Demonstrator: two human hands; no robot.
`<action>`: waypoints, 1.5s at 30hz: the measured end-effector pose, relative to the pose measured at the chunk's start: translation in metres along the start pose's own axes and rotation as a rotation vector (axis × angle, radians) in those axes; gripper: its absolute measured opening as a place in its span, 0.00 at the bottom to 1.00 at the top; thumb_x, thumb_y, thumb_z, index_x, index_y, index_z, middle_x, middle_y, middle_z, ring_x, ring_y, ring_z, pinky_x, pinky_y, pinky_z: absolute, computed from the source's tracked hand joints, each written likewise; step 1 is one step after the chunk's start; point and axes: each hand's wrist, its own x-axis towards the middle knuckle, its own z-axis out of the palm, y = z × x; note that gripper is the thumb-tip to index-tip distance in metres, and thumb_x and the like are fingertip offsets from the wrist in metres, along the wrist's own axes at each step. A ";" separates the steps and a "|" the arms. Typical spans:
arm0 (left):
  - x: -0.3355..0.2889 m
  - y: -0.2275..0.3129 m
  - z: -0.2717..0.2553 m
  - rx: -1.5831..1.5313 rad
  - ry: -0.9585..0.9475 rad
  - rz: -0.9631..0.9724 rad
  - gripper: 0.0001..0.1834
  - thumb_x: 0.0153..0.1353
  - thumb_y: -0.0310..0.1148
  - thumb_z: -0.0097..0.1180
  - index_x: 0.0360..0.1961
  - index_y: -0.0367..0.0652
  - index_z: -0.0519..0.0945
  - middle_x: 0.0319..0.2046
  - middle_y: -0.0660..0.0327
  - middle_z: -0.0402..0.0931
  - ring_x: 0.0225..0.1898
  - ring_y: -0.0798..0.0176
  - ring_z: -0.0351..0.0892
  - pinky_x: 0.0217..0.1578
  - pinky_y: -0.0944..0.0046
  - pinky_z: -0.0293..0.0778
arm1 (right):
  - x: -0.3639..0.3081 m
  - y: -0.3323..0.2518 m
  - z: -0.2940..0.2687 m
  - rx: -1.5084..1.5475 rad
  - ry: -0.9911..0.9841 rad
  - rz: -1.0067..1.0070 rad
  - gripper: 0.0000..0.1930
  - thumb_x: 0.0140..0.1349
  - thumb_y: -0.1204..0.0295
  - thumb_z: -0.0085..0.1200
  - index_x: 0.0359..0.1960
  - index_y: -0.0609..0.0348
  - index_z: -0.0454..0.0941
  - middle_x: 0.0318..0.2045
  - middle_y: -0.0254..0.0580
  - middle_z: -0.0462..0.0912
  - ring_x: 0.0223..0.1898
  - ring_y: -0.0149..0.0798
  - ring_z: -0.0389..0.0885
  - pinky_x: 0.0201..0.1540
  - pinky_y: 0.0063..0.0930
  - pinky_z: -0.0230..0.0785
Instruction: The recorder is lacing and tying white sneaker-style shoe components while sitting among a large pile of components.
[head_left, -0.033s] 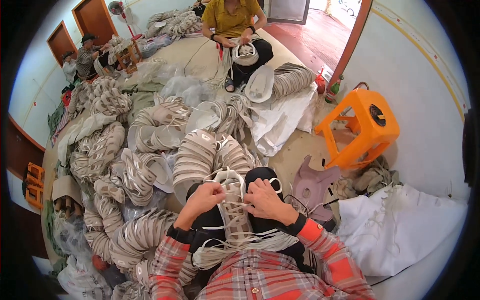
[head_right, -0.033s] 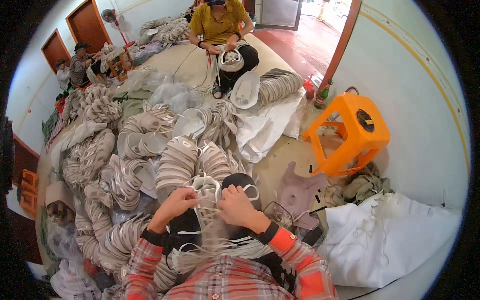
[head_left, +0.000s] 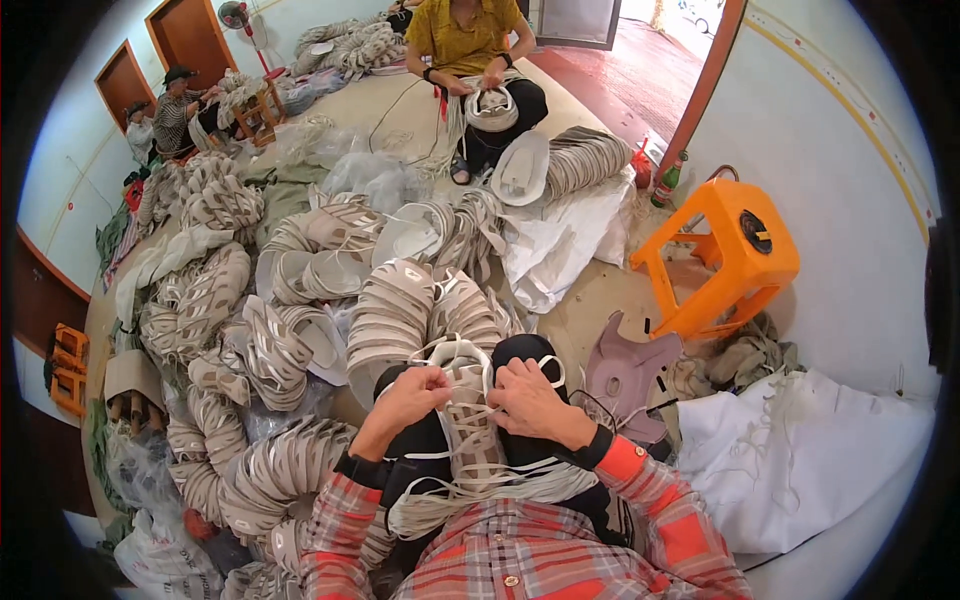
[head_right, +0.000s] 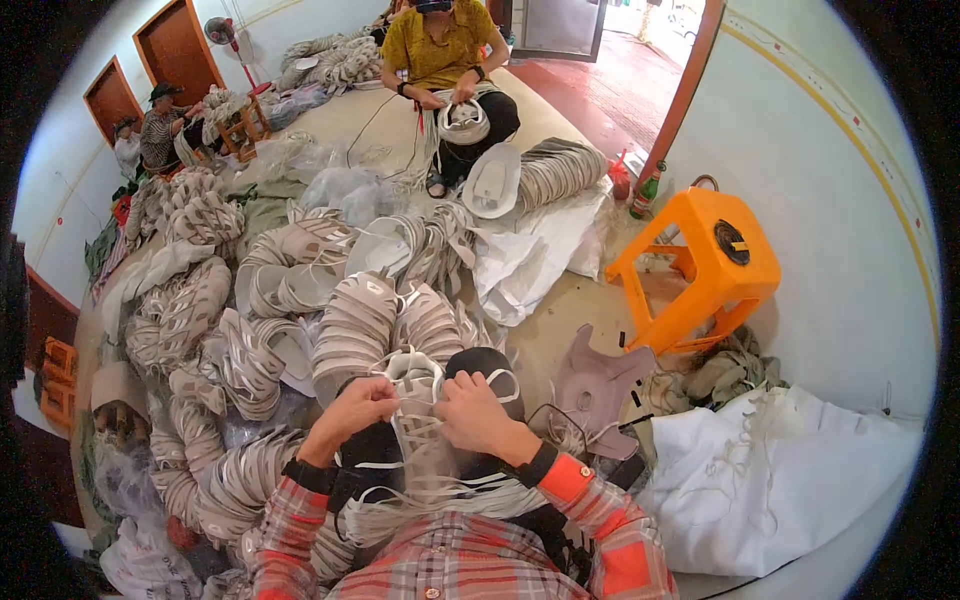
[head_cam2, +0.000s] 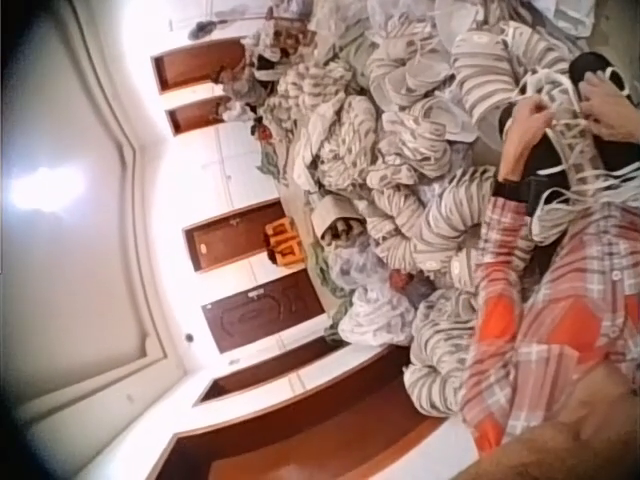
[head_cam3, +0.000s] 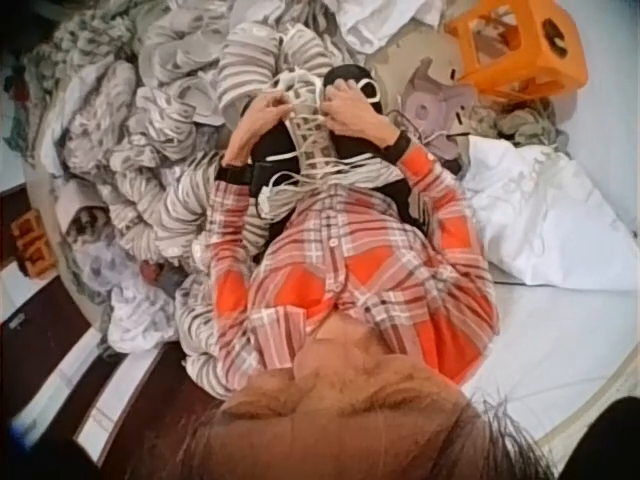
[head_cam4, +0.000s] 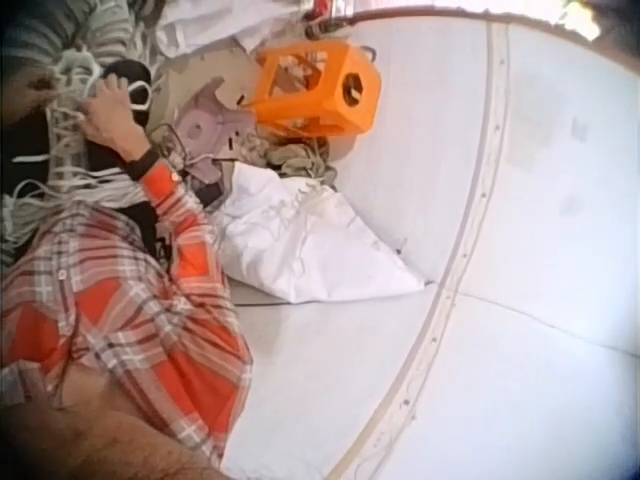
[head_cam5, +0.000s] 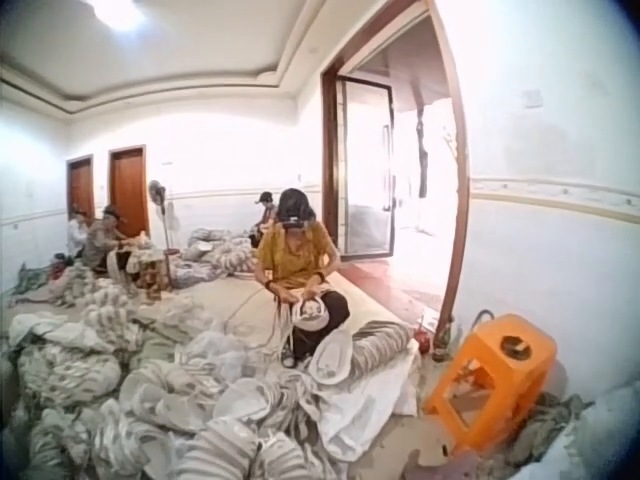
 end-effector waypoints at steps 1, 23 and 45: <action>0.000 -0.002 0.003 -0.401 -0.119 -0.112 0.05 0.55 0.31 0.53 0.27 0.41 0.74 0.20 0.62 0.74 0.17 0.70 0.68 0.18 0.70 0.64 | 0.002 0.003 0.004 -0.003 -0.004 -0.003 0.07 0.40 0.65 0.56 0.18 0.54 0.76 0.25 0.40 0.69 0.35 0.43 0.66 0.37 0.34 0.56; -0.169 -0.024 -0.195 -1.630 0.563 0.961 0.04 0.61 0.25 0.41 0.37 0.38 0.65 0.19 0.68 0.60 0.14 0.75 0.52 0.18 0.72 0.51 | 0.028 0.040 -0.004 0.751 -0.216 0.357 0.11 0.53 0.69 0.53 0.36 0.61 0.74 0.22 0.40 0.76 0.24 0.31 0.74 0.28 0.27 0.66; -0.032 -0.036 0.029 -0.223 0.343 -0.137 0.10 0.51 0.33 0.56 0.30 0.36 0.80 0.23 0.56 0.80 0.24 0.66 0.79 0.28 0.69 0.72 | 0.020 -0.011 0.008 0.160 -0.029 0.185 0.09 0.52 0.73 0.47 0.35 0.60 0.69 0.25 0.50 0.76 0.28 0.53 0.77 0.28 0.43 0.69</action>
